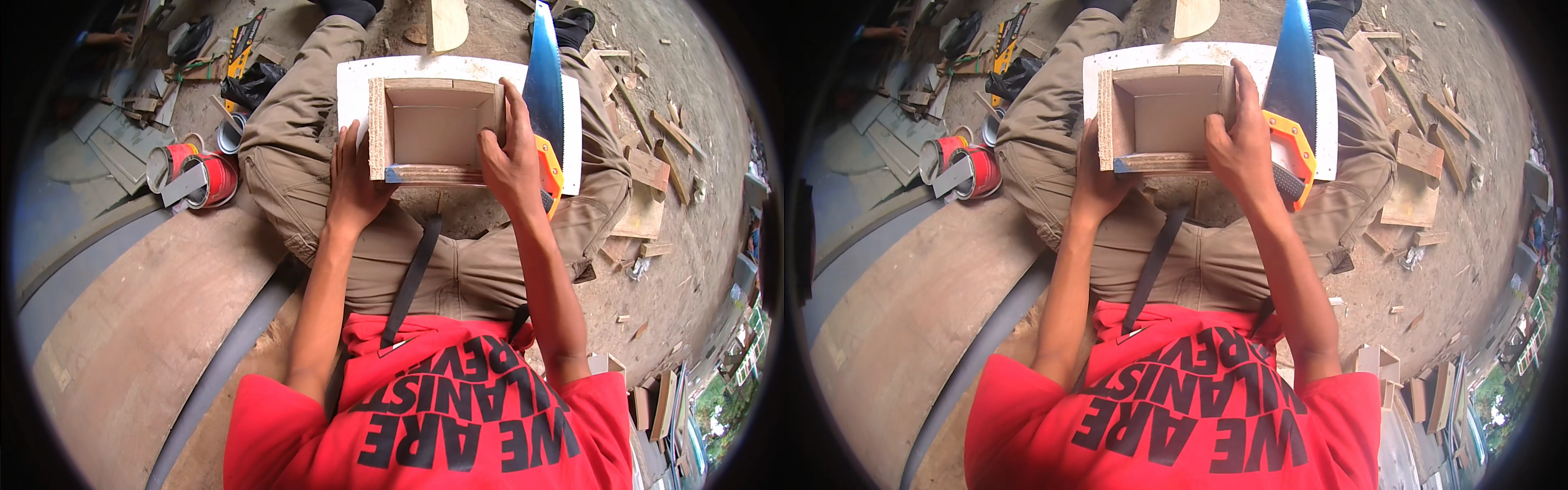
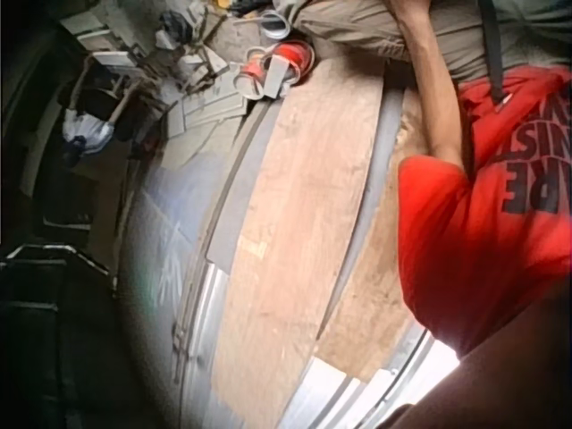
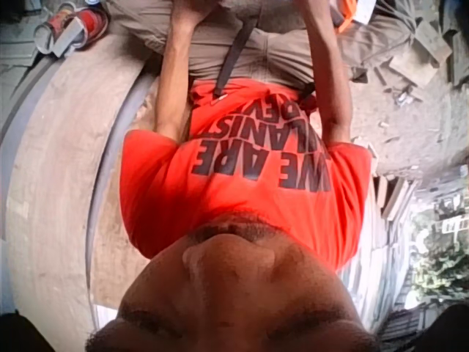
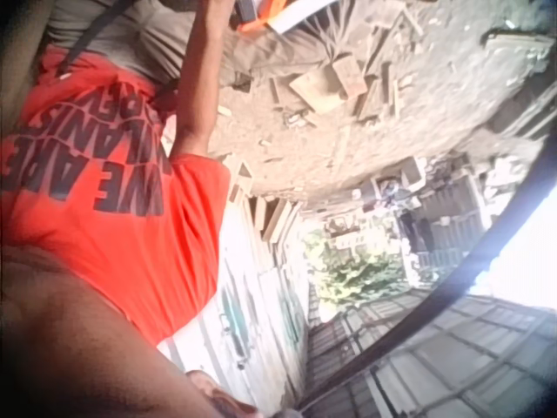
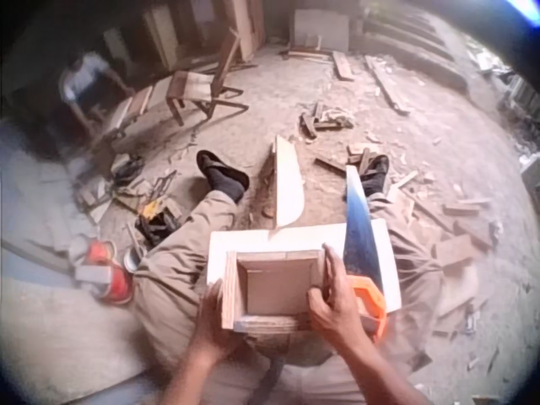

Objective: The person sits on the floor and uses a hand saw to cut a piece of wood. They then assemble the cut pieces into a small wooden box, fitting the sides together and placing a lid on top.

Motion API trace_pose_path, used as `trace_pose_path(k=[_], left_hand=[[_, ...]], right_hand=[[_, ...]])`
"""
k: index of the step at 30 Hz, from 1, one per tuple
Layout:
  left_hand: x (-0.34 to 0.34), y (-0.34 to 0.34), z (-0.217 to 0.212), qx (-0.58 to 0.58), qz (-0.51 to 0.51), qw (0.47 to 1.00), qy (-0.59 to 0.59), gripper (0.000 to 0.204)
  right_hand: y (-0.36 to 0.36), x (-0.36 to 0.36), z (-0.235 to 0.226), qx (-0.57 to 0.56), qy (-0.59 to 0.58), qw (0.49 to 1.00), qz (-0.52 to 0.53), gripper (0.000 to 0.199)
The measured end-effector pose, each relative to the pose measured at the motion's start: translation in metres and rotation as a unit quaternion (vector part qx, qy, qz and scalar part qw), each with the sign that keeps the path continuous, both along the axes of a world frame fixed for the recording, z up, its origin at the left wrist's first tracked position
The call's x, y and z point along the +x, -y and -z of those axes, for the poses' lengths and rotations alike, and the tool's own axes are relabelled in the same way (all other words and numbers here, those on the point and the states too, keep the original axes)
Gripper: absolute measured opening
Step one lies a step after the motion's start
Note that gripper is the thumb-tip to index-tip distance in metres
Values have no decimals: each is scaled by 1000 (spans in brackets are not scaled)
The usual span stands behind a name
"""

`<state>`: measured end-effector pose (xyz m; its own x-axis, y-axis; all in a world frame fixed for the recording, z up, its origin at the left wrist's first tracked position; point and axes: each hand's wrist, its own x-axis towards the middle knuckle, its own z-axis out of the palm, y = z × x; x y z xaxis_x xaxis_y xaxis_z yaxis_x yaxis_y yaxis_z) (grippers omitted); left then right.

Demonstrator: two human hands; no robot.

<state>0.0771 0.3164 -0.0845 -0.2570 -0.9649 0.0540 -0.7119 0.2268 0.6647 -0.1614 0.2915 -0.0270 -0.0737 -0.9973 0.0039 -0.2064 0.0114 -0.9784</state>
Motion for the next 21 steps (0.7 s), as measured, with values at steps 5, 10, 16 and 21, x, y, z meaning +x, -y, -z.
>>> trace_pose_path(k=[5,10,16,21], left_hand=[[2,-2,7,-10,4,999,33,94],[2,-5,8,-48,19,995,88,90],[3,-7,11,-61,35,989,134,83],[2,-6,11,-66,31,988,133,81]], right_hand=[[1,0,-4,6,-24,1000,-2,69],[1,-2,-1,3,-22,999,-23,73],[2,-2,3,-34,-48,998,-14,71],[3,-1,1,-63,-89,994,4,67]])
